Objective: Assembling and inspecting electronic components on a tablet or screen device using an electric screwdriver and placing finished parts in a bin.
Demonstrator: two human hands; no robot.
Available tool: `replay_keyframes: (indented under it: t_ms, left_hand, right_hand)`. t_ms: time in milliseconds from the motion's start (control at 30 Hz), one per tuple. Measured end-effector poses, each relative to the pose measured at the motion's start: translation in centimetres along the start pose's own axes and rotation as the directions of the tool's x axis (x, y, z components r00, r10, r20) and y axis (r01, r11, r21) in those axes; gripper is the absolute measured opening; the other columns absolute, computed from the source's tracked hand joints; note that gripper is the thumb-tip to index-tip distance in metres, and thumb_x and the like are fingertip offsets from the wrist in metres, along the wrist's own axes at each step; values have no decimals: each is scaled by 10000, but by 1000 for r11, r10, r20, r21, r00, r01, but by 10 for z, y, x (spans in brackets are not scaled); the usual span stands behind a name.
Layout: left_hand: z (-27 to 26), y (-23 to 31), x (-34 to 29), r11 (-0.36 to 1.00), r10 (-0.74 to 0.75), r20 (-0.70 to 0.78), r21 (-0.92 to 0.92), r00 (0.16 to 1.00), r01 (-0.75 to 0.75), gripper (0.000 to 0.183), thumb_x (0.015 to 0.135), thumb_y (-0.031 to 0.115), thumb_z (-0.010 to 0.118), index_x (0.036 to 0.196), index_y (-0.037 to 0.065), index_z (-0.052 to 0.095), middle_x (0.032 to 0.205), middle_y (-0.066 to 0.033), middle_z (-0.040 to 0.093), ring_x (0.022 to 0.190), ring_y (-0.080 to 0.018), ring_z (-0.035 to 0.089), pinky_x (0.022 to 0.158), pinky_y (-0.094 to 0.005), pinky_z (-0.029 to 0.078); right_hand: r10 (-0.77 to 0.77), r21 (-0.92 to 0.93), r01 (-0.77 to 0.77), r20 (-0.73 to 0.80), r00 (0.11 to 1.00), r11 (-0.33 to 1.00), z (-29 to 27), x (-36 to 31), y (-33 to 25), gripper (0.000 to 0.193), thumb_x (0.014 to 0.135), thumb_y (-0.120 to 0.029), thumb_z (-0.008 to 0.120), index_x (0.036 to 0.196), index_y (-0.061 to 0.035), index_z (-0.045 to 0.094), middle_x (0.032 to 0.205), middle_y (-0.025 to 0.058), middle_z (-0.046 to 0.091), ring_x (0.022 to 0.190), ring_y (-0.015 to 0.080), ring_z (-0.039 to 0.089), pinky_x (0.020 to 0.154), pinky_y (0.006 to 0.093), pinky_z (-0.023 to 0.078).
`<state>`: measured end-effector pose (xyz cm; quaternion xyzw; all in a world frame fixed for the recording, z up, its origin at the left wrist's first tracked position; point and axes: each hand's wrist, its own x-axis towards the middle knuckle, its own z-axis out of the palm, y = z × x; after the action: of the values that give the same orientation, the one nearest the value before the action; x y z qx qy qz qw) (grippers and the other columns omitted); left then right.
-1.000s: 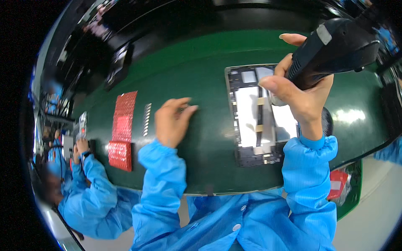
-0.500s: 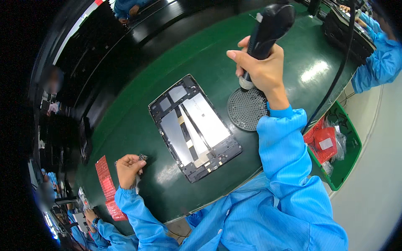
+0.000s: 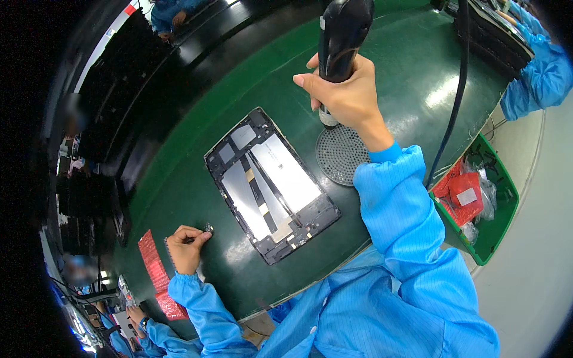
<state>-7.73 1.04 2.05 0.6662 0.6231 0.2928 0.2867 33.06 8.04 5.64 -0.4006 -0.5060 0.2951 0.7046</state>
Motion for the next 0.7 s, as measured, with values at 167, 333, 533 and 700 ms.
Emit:
replay_keyframes:
  t_ms: [167, 333, 533, 700]
  left_hand:
    - [3, -7, -6, 969, -102, -72, -234, 992, 82, 128, 686, -41, 776, 715, -25, 652, 735, -51, 611, 607, -87, 542, 530, -206, 431]
    - [18, 5, -25, 985, 130, -320, -67, 939, -160, 118, 713, 7, 769, 715, -10, 652, 757, -79, 639, 618, -102, 577, 521, -207, 456]
    - [75, 50, -23, 939, 331, -59, -72, 942, -335, 70, 717, 10, 715, 752, 4, 655, 684, -101, 601, 545, -189, 591, 497, -282, 462]
    - [89, 46, -26, 922, 351, -66, -147, 934, -357, 89, 714, -15, 727, 776, -5, 665, 746, -86, 647, 552, -146, 576, 494, -266, 459]
  right_hand:
    - [27, 1, -27, 17, 999, 1000, 0, -3, -3, 213, 748, 2, 739, 885, 8, 576, 620, 42, 599, 464, 116, 560, 438, 245, 448]
    - [23, 8, -23, -14, 1000, 1000, 14, -5, -6, 213, 727, -8, 762, 857, -5, 594, 595, 36, 593, 465, 102, 559, 423, 236, 422]
    - [-167, 170, 159, 31, 985, 973, 34, -13, -46, 261, 765, 41, 690, 990, 2, 563, 594, 61, 587, 497, 129, 578, 484, 251, 457]
    - [-70, 299, -9, 254, 965, 954, 106, -36, -55, 257, 746, 26, 722, 959, 12, 579, 615, 52, 611, 487, 116, 583, 450, 238, 449]
